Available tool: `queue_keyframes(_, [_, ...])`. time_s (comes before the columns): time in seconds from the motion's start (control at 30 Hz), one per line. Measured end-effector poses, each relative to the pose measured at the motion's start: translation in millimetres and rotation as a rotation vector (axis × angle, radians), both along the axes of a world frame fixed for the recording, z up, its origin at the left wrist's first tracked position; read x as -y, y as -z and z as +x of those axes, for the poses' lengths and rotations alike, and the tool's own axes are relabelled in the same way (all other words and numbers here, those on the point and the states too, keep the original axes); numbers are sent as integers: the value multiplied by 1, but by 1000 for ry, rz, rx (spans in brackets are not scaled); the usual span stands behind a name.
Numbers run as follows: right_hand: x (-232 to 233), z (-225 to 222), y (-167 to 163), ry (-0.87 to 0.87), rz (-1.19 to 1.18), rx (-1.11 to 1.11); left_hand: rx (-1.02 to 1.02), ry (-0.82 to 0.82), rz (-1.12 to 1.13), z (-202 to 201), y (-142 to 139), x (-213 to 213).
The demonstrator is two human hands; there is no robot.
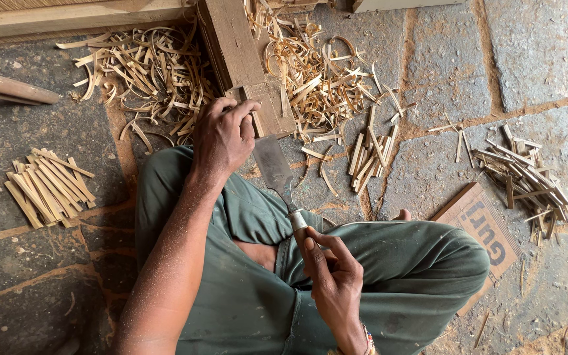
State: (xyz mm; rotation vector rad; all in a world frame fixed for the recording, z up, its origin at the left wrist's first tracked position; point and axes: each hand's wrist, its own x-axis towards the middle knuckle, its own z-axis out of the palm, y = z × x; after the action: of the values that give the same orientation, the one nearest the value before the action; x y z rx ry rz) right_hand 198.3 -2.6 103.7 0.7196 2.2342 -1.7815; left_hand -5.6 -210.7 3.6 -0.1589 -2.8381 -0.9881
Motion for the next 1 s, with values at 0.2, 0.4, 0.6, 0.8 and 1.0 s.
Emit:
queue_keyframes(0.2, [1,-3,-2,-1,2,30,11,14,1,-1,7,5])
queue_keyframes(0.4, [0,-5,-4,-13,27,53,-219,164,299,11,-11,-20])
queue_keyframes(0.6, [3,-2,4,-53,77,33,-151,673,262,81,-26,-70])
queue_keyframes(0.8, [3,1,26,-58,50,-36,-176,651,177,70,-9,-72])
queue_keyframes(1.0, [17,-46,44,-136,207,-109,31,699,-156,26,21,-69])
